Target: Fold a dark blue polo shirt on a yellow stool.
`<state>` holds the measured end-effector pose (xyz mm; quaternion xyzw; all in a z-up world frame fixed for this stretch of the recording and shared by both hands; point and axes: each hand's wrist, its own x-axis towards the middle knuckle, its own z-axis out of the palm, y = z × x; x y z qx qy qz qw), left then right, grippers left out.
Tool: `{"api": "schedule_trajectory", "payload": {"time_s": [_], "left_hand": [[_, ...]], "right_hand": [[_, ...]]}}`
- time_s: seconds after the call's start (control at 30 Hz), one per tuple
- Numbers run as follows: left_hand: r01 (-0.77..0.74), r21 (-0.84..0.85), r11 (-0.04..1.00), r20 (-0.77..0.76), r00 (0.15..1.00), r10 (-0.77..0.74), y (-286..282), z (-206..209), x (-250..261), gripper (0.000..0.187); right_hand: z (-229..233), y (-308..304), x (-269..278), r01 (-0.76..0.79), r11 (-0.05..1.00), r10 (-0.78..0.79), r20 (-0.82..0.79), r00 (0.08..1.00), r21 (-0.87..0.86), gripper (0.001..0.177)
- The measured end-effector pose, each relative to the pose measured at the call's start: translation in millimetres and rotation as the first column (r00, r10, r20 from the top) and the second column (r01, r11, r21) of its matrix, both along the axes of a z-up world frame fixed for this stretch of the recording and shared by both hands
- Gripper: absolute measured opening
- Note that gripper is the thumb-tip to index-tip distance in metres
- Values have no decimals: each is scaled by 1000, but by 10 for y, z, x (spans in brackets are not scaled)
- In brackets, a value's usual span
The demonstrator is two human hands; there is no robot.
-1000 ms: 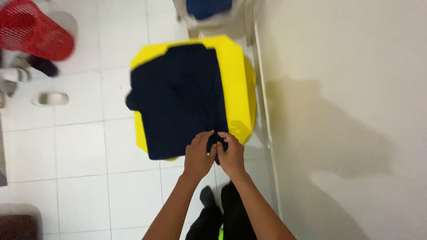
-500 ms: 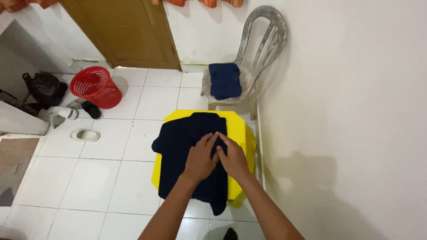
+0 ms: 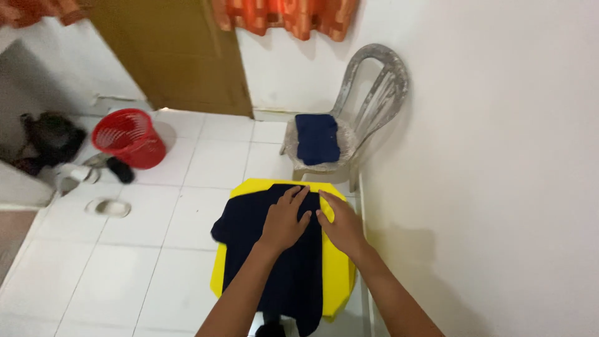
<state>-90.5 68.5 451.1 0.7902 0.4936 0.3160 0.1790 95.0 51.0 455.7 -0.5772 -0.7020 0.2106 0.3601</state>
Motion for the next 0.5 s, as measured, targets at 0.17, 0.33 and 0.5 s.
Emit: {"api": "schedule_trajectory", "payload": {"time_s": [0.17, 0.33, 0.5], "left_hand": [[67, 9, 998, 92, 994, -67, 632, -270, -71, 57], [120, -194, 974, 157, 984, -90, 1123, -498, -256, 51], [116, -240, 964, 162, 984, -78, 1483, -927, -347, 47]], "right_hand": [[-348, 512, 104, -25, 999, 23, 64, 998, 35, 53], [-643, 891, -49, 61, 994, -52, 106, 993, -86, 50], [-985, 1099, -158, 141, 979, -138, 27, 990, -146, 49]]}}
